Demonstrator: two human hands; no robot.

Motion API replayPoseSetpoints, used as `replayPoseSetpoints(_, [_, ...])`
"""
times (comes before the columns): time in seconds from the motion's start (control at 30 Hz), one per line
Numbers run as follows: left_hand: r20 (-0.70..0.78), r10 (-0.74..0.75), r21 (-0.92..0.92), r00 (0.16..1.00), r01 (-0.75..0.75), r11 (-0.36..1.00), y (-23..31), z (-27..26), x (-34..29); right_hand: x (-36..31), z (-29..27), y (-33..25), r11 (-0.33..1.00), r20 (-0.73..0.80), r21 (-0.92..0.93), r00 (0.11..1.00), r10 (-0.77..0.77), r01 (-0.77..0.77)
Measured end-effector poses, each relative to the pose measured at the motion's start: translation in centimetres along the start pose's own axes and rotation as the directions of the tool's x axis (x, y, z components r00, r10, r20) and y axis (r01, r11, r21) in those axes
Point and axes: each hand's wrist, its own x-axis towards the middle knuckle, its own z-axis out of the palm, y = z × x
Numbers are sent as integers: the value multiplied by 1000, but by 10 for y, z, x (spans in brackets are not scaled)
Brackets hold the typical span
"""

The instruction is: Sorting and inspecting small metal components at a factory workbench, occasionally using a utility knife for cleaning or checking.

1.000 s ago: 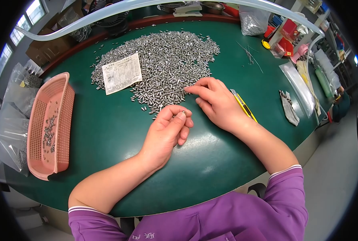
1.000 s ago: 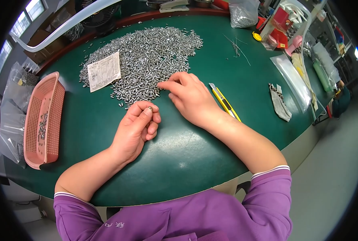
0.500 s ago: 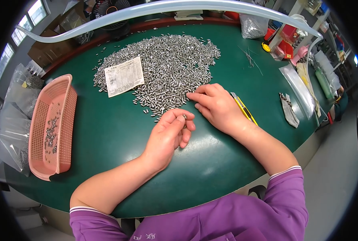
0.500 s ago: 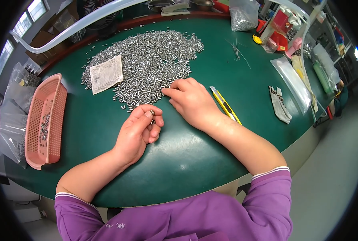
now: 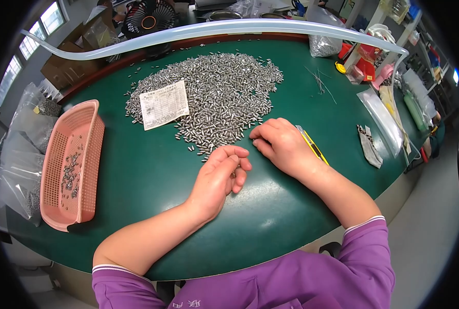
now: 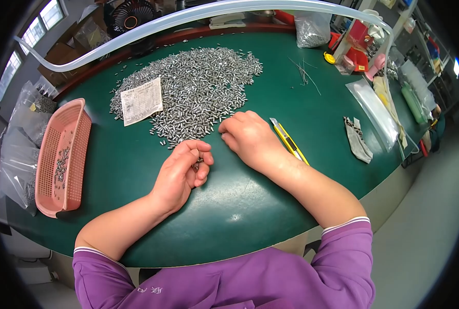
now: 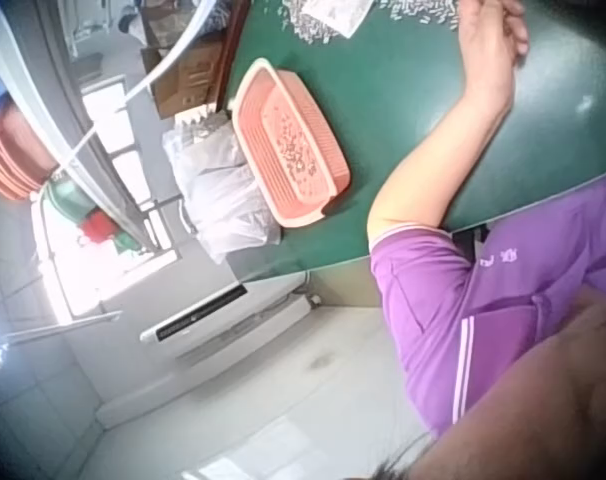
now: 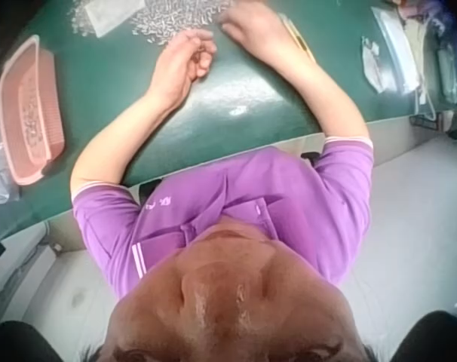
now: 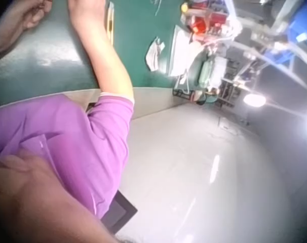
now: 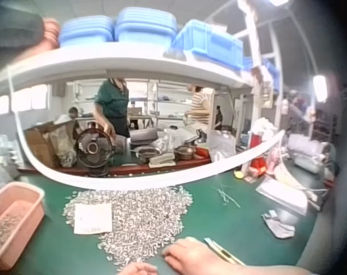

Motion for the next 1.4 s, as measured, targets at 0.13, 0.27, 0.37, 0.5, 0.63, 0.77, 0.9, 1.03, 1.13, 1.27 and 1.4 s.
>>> replayPoseSetpoints(0.13, [-6, -16, 15, 1000, 17, 1000, 1, 1, 0, -1, -1, -1, 1000, -18, -25, 1000, -11, 11])
replayPoseSetpoints(0.27, [-11, -27, 25, 1000, 27, 999, 2, 2, 1, -1, 2, 3, 999, -48, -24, 998, -28, 26])
replayPoseSetpoints(0.37, [-14, -28, 23, 1000, 29, 999, 2, 2, 0, -1, 0, 2, 1000, -11, -13, 1000, -29, 29])
replayPoseSetpoints(0.5, [-10, -29, 23, 1000, 30, 999, 1, 2, 0, -1, -2, 0, 999, 11, -18, 1000, -27, 27])
replayPoseSetpoints(0.63, [-9, -28, 27, 1000, 28, 999, 1, 3, 0, -2, -1, 2, 1000, -27, -17, 999, -21, 21])
replayPoseSetpoints(0.77, [-28, -30, 31, 999, 30, 999, 0, 2, 1, -1, -4, 4, 1000, 33, -24, 999, -17, 18])
replayPoseSetpoints(0.9, [-24, -19, 29, 1000, 19, 999, 2, 2, 0, 2, -5, -3, 997, 26, 58, 998, 51, -53])
replayPoseSetpoints(1.03, [-20, -28, 29, 999, 29, 999, 0, 0, 1, 5, -11, -19, 865, 124, 469, 983, 137, -180])
replayPoseSetpoints(1.13, [-9, -29, 23, 1000, 29, 999, -1, 0, 1, 4, -11, -21, 897, 82, 441, 997, -9, -28])
replayPoseSetpoints(1.27, [-9, -18, 78, 1000, 19, 997, 1, 3, 1, 4, -10, -20, 896, 42, 443, 999, -25, 3])
replayPoseSetpoints(1.4, [-20, -2, 73, 1000, 3, 997, -2, -1, 2, 4, -11, -20, 881, 48, 470, 998, 43, -60])
